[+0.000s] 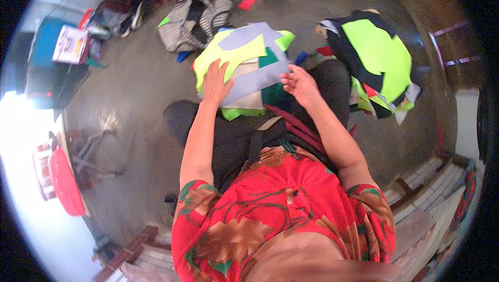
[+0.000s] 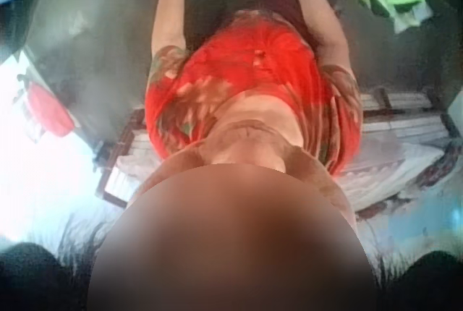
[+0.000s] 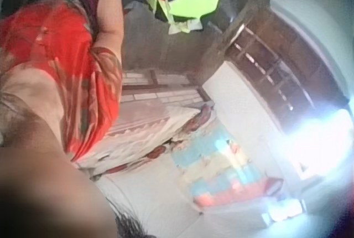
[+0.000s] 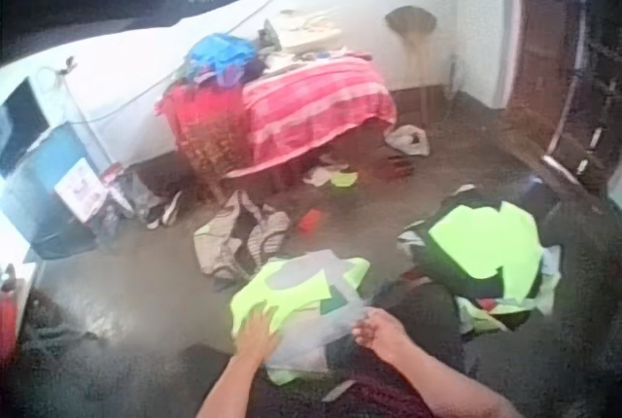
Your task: The person sits on the floor and sorts through a pile of colorful fabric pieces, picking them up one by one, inspecting them, and placing them into a separate stack. The person handles various colors including green, red, blue, gray, and black.
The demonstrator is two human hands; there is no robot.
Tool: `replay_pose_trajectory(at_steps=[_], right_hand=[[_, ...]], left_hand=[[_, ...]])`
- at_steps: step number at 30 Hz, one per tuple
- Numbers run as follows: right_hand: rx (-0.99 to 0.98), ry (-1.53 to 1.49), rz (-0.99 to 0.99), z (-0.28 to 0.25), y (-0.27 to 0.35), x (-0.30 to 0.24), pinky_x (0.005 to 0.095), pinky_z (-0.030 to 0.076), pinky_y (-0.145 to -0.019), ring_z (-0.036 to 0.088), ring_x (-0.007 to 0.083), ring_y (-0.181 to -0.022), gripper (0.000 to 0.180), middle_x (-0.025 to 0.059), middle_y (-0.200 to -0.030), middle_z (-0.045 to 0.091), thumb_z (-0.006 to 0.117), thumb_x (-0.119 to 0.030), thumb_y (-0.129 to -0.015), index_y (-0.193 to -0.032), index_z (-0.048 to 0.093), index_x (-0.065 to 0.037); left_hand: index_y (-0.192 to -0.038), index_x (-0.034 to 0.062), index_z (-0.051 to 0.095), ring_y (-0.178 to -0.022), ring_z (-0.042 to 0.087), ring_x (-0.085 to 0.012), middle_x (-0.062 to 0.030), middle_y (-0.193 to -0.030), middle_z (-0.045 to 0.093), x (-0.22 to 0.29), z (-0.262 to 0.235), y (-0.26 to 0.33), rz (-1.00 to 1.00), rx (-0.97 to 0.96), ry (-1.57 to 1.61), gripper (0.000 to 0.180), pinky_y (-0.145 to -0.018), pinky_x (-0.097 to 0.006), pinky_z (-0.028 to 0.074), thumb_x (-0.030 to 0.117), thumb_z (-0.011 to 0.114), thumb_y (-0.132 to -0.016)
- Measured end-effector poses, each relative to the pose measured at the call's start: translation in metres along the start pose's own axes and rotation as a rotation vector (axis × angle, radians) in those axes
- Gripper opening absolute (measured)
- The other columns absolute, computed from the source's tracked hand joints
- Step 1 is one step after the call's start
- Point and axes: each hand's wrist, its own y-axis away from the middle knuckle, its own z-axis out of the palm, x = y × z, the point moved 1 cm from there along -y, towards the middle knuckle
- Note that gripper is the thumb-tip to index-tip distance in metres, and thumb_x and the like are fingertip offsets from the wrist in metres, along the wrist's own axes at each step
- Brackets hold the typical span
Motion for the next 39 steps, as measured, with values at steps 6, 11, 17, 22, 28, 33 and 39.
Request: replay_pose_trajectory(at_steps=[6, 11, 17, 22, 28, 33, 39], right_hand=[[-0.055, 0.070, -0.077, 0.008, 0.007, 0.001, 0.0287, 0.051, -0.059, 0.061, 0.0145, -0.069, 0.029, 0.0078, -0.087, 0.064, 0.051, -0.029, -0.090, -0.111, 0.048, -0.011], [-0.117, 0.076, -0.086, 0.014, 0.017, -0.009, 0.0256, 0.049, -0.064, 0.060, 0.0125, -0.076, 0.027, 0.0056, -0.091, 0.062, 0.049, -0.029, -0.092, -0.111, 0.049, -0.011], [-0.170, 0.132, -0.459, 0.022, 0.070, -0.051, 0.0255, 0.049, -0.066, 0.060, 0.0124, -0.079, 0.020, 0.0064, -0.093, 0.062, 0.053, -0.019, -0.089, -0.105, 0.054, -0.006], [0.502, 0.737, -1.094, -0.026, 0.099, -0.131, 0.0284, 0.047, -0.080, 0.060, 0.0162, -0.088, 0.021, 0.0076, -0.098, 0.062, 0.060, -0.009, -0.083, -0.103, 0.058, -0.004], [1.112, 1.500, -1.205, -0.119, 0.107, -0.179, 0.0449, 0.032, -0.098, 0.043, 0.0332, -0.119, 0.054, 0.0165, -0.126, 0.048, 0.067, -0.017, -0.075, -0.123, 0.047, -0.007], [1.214, 1.576, -1.189, -0.151, 0.090, -0.169, 0.0472, 0.028, -0.102, 0.038, 0.0352, -0.124, 0.060, 0.0197, -0.130, 0.044, 0.067, -0.025, -0.075, -0.127, 0.044, -0.005], [1.312, 1.458, -1.185, -0.148, 0.087, -0.165, 0.0465, 0.029, -0.102, 0.040, 0.0360, -0.122, 0.052, 0.0206, -0.127, 0.046, 0.065, -0.023, -0.076, -0.121, 0.049, -0.004]], left_hand=[[-0.135, 0.0139, 0.036, -0.135, 0.020, -0.0301, -0.0107, -0.145, 0.026, 0.009, 0.024, 0.008, -0.060, -0.230, -0.113, 0.069, -0.105, -0.057, 0.018, 0.041, 0.063, -0.078], [-0.135, 0.0144, 0.035, -0.135, 0.020, -0.0292, -0.0100, -0.145, 0.026, 0.014, 0.022, 0.005, -0.039, -0.219, -0.122, 0.069, -0.104, -0.057, 0.019, 0.039, 0.064, -0.078], [-0.135, 0.0152, 0.035, -0.135, 0.020, -0.0285, -0.0094, -0.144, 0.026, 0.010, 0.024, 0.007, -0.038, -0.215, -0.131, 0.069, -0.104, -0.056, 0.019, 0.039, 0.065, -0.077], [-0.134, 0.0156, 0.035, -0.135, 0.020, -0.0281, -0.0093, -0.144, 0.026, 0.009, 0.027, 0.008, -0.034, -0.205, -0.117, 0.070, -0.104, -0.056, 0.019, 0.038, 0.066, -0.076], [-0.133, 0.0153, 0.036, -0.135, 0.021, -0.0281, -0.0092, -0.144, 0.026, 0.010, 0.028, 0.009, -0.026, -0.180, -0.115, 0.069, -0.103, -0.057, 0.020, 0.037, 0.066, -0.075], [-0.134, 0.0159, 0.035, -0.134, 0.021, -0.0285, -0.0090, -0.144, 0.026, 0.013, 0.026, 0.009, -0.025, -0.190, -0.117, 0.069, -0.103, -0.057, 0.020, 0.038, 0.065, -0.076], [-0.134, 0.0164, 0.035, -0.134, 0.021, -0.0289, -0.0089, -0.144, 0.026, 0.010, 0.028, 0.010, -0.019, -0.174, -0.097, 0.070, -0.103, -0.057, 0.020, 0.038, 0.066, -0.076]])
